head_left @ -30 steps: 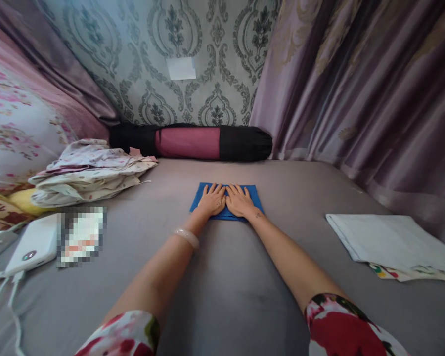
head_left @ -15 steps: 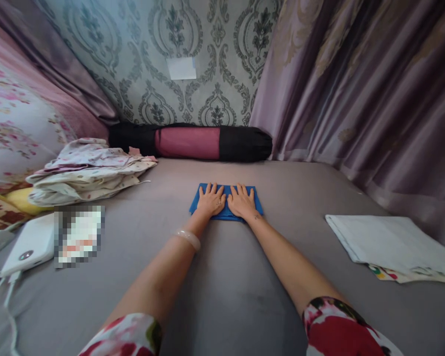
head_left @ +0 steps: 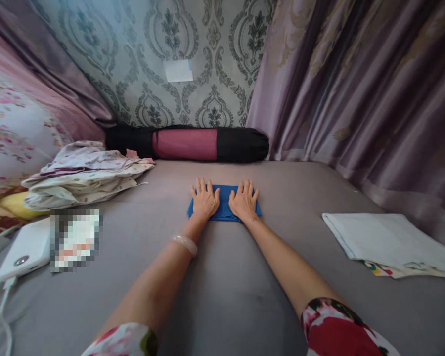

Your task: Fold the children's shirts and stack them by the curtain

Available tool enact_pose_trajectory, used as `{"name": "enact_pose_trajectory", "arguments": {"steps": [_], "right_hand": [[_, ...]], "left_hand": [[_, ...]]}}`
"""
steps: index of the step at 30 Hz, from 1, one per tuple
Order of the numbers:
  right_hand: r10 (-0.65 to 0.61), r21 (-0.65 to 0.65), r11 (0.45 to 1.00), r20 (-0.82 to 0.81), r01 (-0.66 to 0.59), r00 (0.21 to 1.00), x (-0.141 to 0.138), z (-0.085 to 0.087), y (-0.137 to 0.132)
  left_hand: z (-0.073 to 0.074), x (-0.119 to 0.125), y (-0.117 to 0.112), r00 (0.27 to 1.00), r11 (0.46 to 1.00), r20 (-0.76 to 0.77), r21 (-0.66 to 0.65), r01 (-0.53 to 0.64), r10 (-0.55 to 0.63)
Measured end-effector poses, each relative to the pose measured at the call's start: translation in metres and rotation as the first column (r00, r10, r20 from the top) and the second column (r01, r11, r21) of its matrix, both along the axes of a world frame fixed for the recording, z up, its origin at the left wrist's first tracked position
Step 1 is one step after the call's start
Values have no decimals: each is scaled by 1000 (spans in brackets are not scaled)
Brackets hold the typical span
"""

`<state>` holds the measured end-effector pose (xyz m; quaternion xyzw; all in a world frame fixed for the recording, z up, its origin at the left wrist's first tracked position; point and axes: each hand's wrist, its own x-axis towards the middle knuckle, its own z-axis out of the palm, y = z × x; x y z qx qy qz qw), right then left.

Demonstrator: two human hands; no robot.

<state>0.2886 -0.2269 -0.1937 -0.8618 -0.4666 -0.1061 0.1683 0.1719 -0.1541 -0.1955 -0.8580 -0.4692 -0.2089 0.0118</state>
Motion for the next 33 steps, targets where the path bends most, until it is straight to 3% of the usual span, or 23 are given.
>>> {"name": "enact_pose_trajectory", "arguments": {"steps": [4,13,19,23,28,33], "right_hand": [[-82,-68,995,-89,76,993,1,-1,4],[-96,-148,986,-134,76,986,4,2,7],[85,-356,910,-345,-214,935,37,18,-7],[202,-311,906,-274,-286,940,50,13,-22],[216,-280,922,-204,-269,955,48,2,-26],[217,-294,917,-197,-268,956,48,5,-25]], "left_hand": [[4,2,0,992,988,-128,-156,-3,-17],[9,2,3,985,976,-169,-215,-10,-27],[7,-20,21,976,926,-121,-357,126,-179],[-3,-37,27,970,918,-72,-347,193,-232],[-12,-40,28,975,926,-32,-320,198,-220],[-16,-44,28,960,948,180,-198,249,-214]]}}
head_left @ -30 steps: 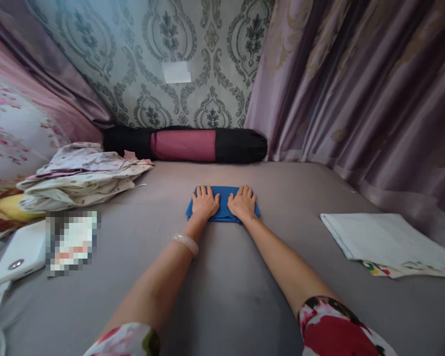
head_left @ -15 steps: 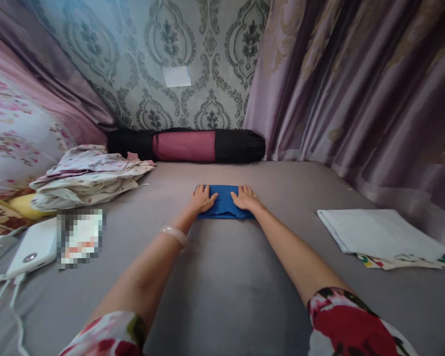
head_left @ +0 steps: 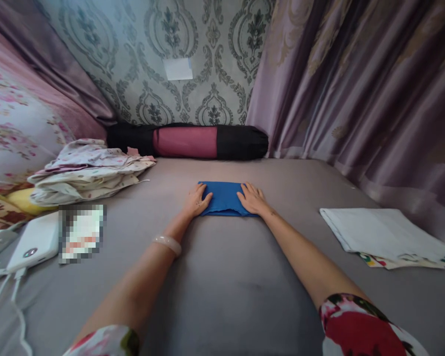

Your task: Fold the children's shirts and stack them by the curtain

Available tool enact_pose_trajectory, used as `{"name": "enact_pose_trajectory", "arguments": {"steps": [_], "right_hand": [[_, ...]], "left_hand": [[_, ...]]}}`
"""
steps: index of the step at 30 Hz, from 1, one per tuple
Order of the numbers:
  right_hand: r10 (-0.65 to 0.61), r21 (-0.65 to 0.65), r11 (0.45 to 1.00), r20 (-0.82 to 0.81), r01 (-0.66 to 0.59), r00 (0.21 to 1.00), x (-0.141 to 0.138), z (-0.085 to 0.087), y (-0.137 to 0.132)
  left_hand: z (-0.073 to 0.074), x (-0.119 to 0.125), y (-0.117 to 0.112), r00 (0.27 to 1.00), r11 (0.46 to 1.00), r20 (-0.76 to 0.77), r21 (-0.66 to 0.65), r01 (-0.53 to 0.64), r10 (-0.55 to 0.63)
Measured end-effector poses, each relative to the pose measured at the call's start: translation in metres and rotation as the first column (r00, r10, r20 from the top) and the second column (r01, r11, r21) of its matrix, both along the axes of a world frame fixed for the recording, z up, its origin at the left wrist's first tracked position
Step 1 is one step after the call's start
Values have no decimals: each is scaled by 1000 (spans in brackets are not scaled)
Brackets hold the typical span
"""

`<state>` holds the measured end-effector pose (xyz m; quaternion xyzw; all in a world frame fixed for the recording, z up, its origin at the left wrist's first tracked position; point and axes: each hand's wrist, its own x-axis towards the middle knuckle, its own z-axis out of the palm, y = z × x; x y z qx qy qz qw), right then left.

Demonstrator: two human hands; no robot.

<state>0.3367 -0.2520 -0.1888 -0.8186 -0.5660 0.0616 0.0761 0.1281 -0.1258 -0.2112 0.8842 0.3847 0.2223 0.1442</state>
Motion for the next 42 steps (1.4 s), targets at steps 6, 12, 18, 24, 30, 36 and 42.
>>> {"name": "enact_pose_trajectory", "arguments": {"steps": [6,12,18,24,30,36,42], "right_hand": [[-25,-115,993,8,26,1000,-9,16,5],[-86,15,996,41,85,995,-28,9,12],[-82,31,996,55,81,995,-29,-4,10],[-95,-43,994,50,97,994,-31,8,15],[-41,36,999,55,39,998,-57,19,32],[31,12,999,-5,-31,1000,-70,4,38],[30,5,1000,10,-30,999,-68,-1,37]], "left_hand": [[3,-17,-6,992,999,127,-33,-3,8],[7,-45,-16,998,997,32,-50,54,-52],[5,-49,-20,999,999,-28,6,43,-43],[2,-49,-19,1000,998,8,53,15,-15],[3,-49,-20,1000,999,31,52,-1,-1],[5,-50,-21,998,999,60,48,-11,8],[3,-50,-19,994,997,95,58,-56,50]]}}
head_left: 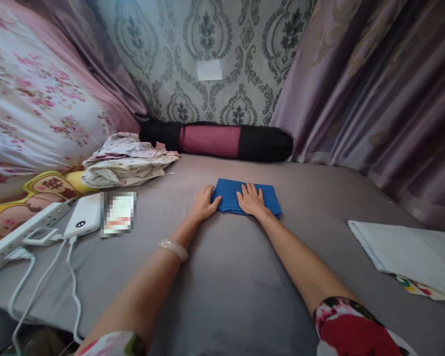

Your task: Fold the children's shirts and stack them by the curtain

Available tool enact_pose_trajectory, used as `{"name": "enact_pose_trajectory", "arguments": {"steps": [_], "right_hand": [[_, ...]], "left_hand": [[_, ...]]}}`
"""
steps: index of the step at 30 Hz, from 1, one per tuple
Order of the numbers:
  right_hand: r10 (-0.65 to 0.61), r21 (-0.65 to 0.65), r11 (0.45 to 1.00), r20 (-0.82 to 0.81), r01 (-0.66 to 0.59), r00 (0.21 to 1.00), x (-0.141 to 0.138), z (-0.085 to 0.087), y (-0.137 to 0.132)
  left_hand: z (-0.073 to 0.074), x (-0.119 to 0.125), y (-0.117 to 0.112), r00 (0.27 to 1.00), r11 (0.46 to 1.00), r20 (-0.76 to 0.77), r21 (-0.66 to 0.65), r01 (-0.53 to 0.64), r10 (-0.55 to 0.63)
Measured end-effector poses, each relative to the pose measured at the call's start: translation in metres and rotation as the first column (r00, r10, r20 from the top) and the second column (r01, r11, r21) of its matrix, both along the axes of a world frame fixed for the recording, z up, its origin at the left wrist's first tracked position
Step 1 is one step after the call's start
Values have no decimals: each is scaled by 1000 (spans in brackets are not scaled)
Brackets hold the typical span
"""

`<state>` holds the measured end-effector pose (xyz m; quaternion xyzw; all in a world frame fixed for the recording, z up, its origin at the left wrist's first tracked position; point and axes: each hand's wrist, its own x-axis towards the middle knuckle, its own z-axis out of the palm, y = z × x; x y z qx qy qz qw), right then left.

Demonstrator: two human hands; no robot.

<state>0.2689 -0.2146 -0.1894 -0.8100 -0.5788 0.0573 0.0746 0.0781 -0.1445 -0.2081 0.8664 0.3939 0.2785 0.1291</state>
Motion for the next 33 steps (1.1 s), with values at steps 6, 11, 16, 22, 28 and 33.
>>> {"name": "enact_pose_trajectory", "arguments": {"steps": [6,11,16,22,28,33], "right_hand": [[-21,-62,998,-8,21,1000,-4,12,7],[-18,29,999,-21,18,1000,-22,21,22],[-12,58,998,-70,16,997,-38,12,34],[-19,46,999,-41,20,999,-38,2,34],[-31,24,999,-39,32,999,-39,6,35],[-22,55,998,-13,23,1000,-51,14,39]], "left_hand": [[-6,-1,6,995,996,53,-15,-86,87],[-6,-2,9,985,989,97,-48,-139,143],[-7,-1,13,978,985,129,-70,-155,163],[-10,-2,17,972,982,148,-85,-171,182],[-7,-2,17,964,976,169,-118,-185,203],[-1,-1,14,959,970,178,-145,-194,219]]}}
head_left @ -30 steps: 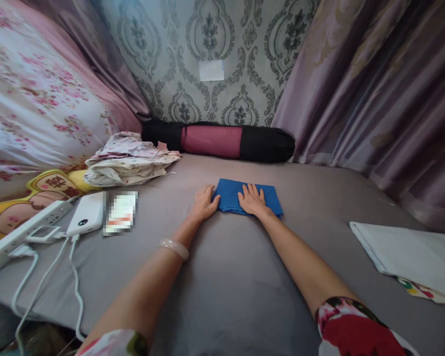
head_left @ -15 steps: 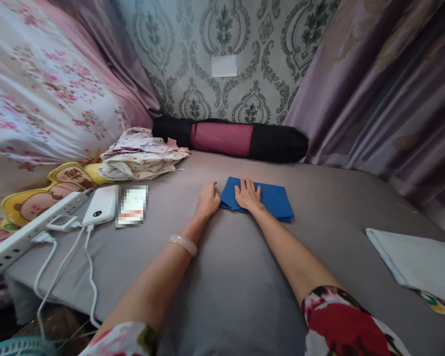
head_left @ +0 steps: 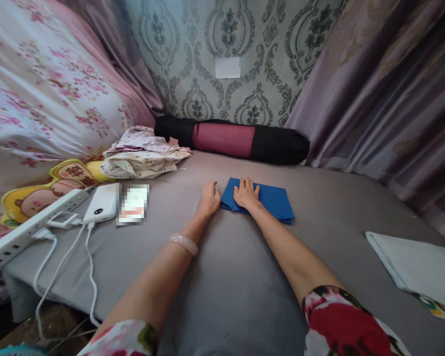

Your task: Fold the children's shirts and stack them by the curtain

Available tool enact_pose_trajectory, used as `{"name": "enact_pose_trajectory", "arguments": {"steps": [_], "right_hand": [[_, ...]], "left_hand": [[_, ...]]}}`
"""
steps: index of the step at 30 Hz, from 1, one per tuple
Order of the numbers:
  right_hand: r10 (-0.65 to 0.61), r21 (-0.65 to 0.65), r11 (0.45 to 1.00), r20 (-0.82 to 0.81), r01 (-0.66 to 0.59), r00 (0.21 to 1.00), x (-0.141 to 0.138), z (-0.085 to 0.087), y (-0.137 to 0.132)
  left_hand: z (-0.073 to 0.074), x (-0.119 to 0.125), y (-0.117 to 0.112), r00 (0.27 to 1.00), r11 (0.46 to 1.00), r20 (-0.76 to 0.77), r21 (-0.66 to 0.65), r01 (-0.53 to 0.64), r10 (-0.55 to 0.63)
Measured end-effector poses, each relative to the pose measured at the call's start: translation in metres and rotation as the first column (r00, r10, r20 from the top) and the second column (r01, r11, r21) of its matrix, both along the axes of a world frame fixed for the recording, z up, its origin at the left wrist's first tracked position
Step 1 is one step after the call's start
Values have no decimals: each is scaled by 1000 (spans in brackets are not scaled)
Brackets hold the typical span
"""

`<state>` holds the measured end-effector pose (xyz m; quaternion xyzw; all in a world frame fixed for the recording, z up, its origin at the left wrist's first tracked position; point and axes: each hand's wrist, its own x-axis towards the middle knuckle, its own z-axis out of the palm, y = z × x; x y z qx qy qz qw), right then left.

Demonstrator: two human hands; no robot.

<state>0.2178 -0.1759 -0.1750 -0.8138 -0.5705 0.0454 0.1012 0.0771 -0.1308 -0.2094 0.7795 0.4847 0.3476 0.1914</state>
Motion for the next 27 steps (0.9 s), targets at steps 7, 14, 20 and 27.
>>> {"name": "enact_pose_trajectory", "arguments": {"steps": [7,14,20,27], "right_hand": [[148,25,989,27,-149,989,-27,7,15],[151,-46,988,7,-150,989,-36,-6,20],[154,1,988,-23,-154,988,-35,-8,19],[87,104,991,-59,-80,994,-15,-3,4]], "left_hand": [[4,1,-2,1000,1000,26,3,-1,1],[4,2,-1,999,1000,42,-12,-4,4],[2,2,1,1000,1000,8,23,12,-12],[7,3,-11,974,985,-177,78,153,-138]]}}
